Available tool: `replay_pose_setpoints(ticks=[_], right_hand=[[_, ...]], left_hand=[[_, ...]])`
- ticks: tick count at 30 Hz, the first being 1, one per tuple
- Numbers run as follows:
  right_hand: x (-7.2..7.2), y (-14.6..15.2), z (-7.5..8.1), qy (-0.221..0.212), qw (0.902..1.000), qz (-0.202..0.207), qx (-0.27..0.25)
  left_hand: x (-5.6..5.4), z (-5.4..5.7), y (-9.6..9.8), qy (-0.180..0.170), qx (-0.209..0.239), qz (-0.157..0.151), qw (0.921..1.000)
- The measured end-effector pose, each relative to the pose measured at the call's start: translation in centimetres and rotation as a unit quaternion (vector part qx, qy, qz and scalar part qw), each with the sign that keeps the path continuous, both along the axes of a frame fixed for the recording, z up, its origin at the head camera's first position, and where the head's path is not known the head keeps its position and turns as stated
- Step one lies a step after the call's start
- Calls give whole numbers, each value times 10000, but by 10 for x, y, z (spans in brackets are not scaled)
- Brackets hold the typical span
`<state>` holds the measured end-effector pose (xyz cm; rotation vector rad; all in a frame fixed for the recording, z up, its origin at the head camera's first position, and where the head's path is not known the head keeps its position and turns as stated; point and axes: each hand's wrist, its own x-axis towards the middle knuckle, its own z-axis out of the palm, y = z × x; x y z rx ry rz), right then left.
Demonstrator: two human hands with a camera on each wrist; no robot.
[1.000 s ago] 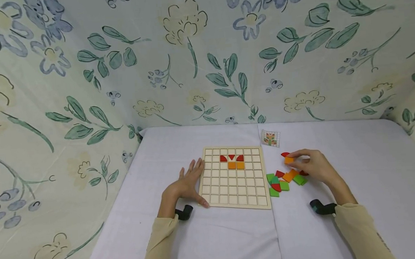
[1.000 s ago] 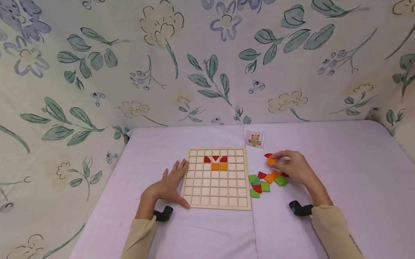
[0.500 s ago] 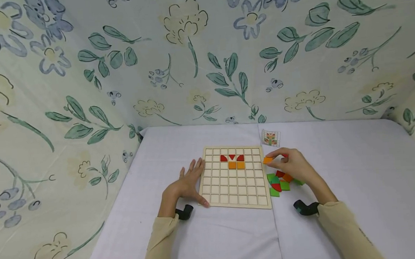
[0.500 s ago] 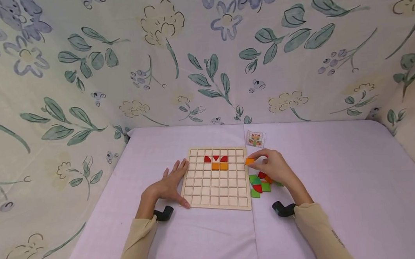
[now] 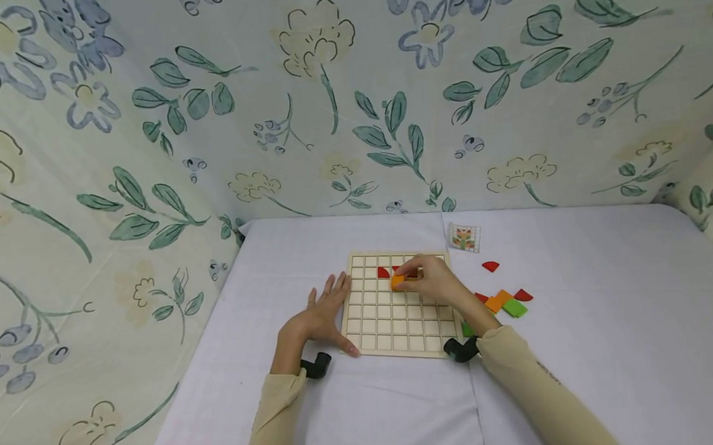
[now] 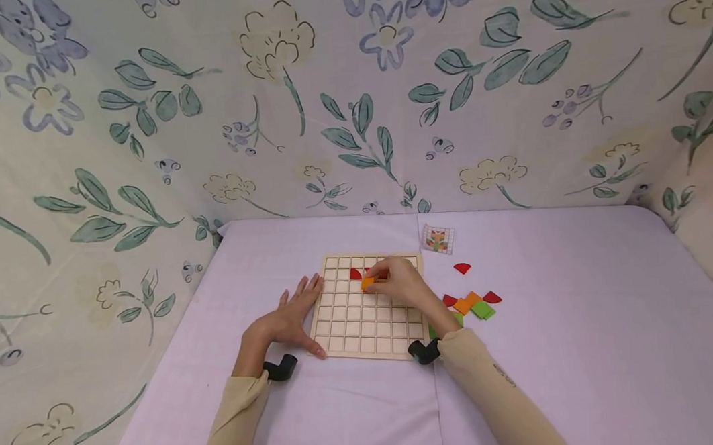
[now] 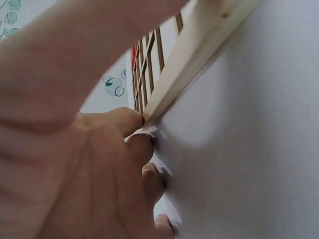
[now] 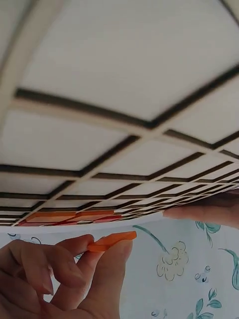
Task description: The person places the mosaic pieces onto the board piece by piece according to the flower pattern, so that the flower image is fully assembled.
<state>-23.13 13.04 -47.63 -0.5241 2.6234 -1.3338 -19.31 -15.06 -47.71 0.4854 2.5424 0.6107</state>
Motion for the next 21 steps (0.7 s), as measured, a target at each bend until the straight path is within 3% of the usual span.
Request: replay_pose_setpoints(ticks=[11,21], right_hand=[[-5,-28,-7,-51,9988,-185,461],[-5,-29,-6,-116,9974,-367,614]], left_hand=[[0,1,1,-16,-22,10,10000],[0,1,0,-8,-75,-4,10000]])
